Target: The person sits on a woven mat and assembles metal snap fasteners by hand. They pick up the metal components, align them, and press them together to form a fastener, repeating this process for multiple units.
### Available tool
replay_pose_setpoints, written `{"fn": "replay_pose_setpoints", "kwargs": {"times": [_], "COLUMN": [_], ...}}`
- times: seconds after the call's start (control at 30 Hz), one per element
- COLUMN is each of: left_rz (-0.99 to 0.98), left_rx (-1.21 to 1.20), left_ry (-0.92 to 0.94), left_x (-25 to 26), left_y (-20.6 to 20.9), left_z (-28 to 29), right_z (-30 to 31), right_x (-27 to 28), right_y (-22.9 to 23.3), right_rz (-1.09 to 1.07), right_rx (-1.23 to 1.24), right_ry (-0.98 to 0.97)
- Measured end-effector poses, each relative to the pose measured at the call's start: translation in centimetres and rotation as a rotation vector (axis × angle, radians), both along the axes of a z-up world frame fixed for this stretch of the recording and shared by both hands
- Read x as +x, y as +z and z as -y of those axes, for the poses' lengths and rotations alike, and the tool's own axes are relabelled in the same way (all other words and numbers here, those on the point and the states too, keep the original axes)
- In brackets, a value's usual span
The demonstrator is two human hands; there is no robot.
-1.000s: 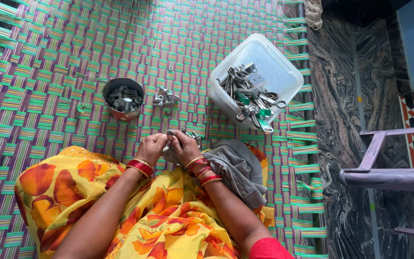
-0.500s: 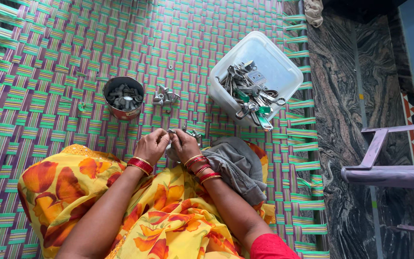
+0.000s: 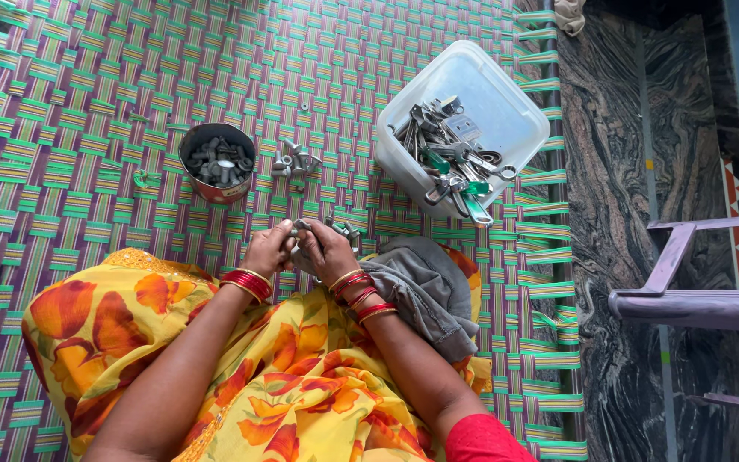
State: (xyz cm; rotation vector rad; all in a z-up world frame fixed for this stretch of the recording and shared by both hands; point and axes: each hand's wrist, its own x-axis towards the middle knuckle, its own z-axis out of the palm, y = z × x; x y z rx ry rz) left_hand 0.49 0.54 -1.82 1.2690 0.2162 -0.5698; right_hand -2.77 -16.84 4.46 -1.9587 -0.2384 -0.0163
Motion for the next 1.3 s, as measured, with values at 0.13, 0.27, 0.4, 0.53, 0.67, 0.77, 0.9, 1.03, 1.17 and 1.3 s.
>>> {"fn": "replay_pose_setpoints", "kwargs": {"times": [0.13, 0.27, 0.4, 0.53, 0.67, 0.77, 0.9, 1.03, 1.17, 1.3], "left_rz": [-0.137, -0.099, 0.321, 0.593, 0.628, 0.456, 0.105, -0.164, 0.288, 0.462], "left_rx": [-0.029, -0.048, 0.339, 0.805, 0.848, 0.678, 0.014, -0.132, 0.496, 0.744], "left_ry": [-0.002, -0.029, -0.039, -0.076, -0.101, -0.057, 0.02, -0.04, -0.078, -0.071], "left_x": [0.2, 0.1, -0.7, -2.0, -2.3, -1.9, -1.2, -0.6, -1.2, -1.9], "left_y": [-0.5, 1.0, 4.2, 7.6, 8.1, 5.8, 1.6, 0.0, 2.6, 5.8], "left_z": [-0.5, -0.2, 0.9, 1.3, 1.4, 1.2, 0.8, 0.3, 0.8, 1.3], "right_z": [0.1, 0.3, 0.2, 0.2, 0.1, -0.1, -0.5, -0.6, -0.6, -0.5], "right_x": [0.0, -0.1, -0.2, -0.2, -0.3, -0.4, -0.8, -0.7, -0.5, -0.5], "right_y": [0.0, -0.1, -0.5, -0.9, -1.0, -0.8, -0.4, -0.3, -0.4, -0.7], "right_rz": [0.022, 0.014, 0.042, -0.014, 0.017, 0.098, 0.157, 0.162, 0.111, 0.088], "right_rx": [0.011, 0.033, -0.038, -0.076, -0.077, -0.092, -0.08, -0.079, -0.066, -0.07], "right_ry": [0.02, 0.027, -0.072, -0.14, -0.157, -0.14, -0.069, -0.088, -0.131, -0.145]}}
